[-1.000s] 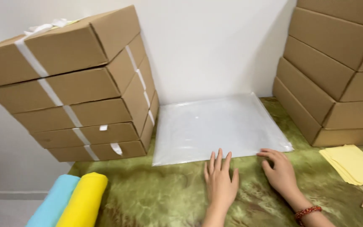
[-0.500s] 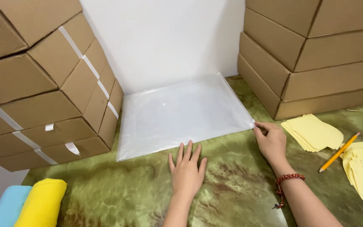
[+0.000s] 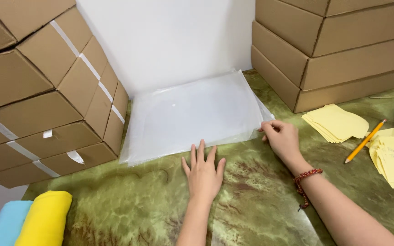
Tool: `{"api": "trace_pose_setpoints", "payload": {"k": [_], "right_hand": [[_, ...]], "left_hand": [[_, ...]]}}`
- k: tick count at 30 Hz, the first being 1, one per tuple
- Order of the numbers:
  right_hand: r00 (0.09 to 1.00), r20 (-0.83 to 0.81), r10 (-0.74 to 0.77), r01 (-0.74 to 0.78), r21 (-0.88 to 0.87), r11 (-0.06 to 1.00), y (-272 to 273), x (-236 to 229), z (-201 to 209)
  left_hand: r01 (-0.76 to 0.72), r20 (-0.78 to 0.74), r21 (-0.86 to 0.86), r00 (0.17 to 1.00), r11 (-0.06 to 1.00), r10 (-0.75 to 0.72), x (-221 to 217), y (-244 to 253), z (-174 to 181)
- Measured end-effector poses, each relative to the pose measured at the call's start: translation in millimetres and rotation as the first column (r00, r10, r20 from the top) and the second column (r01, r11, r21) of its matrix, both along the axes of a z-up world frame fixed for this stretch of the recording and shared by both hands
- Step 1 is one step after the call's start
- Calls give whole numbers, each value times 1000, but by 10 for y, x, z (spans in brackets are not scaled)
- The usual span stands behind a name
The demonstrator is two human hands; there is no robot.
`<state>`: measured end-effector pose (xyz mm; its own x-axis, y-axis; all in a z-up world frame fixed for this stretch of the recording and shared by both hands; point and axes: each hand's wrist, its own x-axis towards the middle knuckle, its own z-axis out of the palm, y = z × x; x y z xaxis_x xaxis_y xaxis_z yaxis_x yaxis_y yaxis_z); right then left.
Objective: The person ties a white ribbon around a cardboard box and writes on a yellow sticky note attached to it. They then place a yellow rolled item into a clear plastic bag and put the bagged item into a cardboard box.
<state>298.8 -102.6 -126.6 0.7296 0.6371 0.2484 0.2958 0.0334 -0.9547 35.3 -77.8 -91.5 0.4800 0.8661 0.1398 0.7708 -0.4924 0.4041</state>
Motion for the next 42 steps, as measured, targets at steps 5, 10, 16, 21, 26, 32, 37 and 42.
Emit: {"api": "trace_pose_setpoints", "payload": {"k": [5, 10, 16, 21, 26, 32, 37, 42], "right_hand": [[749, 639, -175, 262, -44, 964, -51, 146, -76], [800, 548, -243, 220, 109, 969, -164, 2, 55], [955, 294, 44, -99, 175, 980, -315, -1040, 312], [934, 328, 143, -213, 186, 959, -380, -1398, 337], [952, 257, 166, -227, 233, 946, -390, -1300, 312], [974, -77, 213, -187, 260, 948, -350, -1255, 380], [881, -437, 182, -171, 65, 983, -417, -1097, 862], [812, -528, 250, -244, 83, 966, -426, -625, 755]], "left_hand": [[113, 32, 45, 993, 993, -114, -24, 26, -133], [167, 124, 186, 974, 968, -191, -39, -12, -100], [175, 235, 522, 911, 835, -338, 60, -93, -83], [-4, 340, 560, 913, 829, -226, 47, 46, -290], [-86, 543, 62, 839, 994, 39, -114, -76, 40], [175, 722, -48, 687, 983, -87, 52, -46, -243], [169, 448, 263, 850, 950, -276, 20, -176, -65], [152, 208, 665, 903, 731, -377, 83, -164, -128]]}}
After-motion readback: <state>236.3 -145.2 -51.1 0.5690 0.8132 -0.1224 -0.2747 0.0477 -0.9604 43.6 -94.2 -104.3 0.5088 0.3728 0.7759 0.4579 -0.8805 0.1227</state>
